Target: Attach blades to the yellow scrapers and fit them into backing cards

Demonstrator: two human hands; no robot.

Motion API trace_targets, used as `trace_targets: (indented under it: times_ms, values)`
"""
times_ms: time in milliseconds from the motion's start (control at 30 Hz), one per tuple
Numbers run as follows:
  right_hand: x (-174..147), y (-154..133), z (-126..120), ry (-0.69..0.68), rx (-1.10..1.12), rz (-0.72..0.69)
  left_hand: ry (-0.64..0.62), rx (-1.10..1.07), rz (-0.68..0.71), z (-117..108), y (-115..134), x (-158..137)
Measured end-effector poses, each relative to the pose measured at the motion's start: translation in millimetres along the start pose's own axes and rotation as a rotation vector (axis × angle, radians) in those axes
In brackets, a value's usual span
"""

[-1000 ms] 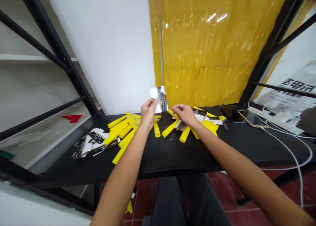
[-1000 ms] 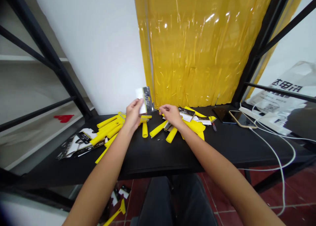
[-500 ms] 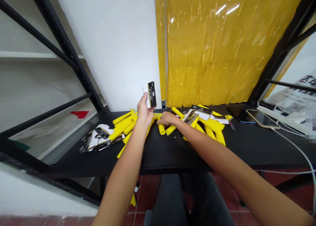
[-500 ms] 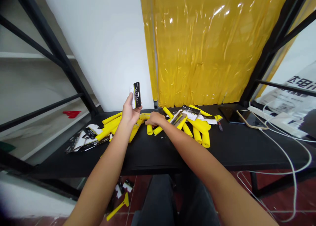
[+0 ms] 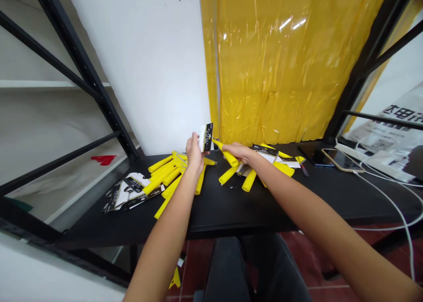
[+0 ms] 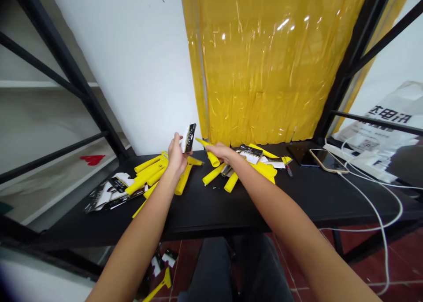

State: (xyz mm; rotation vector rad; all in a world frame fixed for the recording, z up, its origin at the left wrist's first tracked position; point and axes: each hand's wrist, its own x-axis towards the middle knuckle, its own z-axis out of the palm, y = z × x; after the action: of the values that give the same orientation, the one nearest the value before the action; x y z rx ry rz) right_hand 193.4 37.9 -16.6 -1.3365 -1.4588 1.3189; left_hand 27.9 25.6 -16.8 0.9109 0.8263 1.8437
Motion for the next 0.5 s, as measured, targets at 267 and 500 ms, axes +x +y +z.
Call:
trace_targets:
  times_ms: [267,500]
  values:
    - [-15,0,-29,0.126,0.719,-0.441,-0.059,0.132,-0.038,2,-24,-7]
    - [-15,24,-19,0.224,0.67,-0.517,-0.131,0.176,-0.055,5,-41,-10]
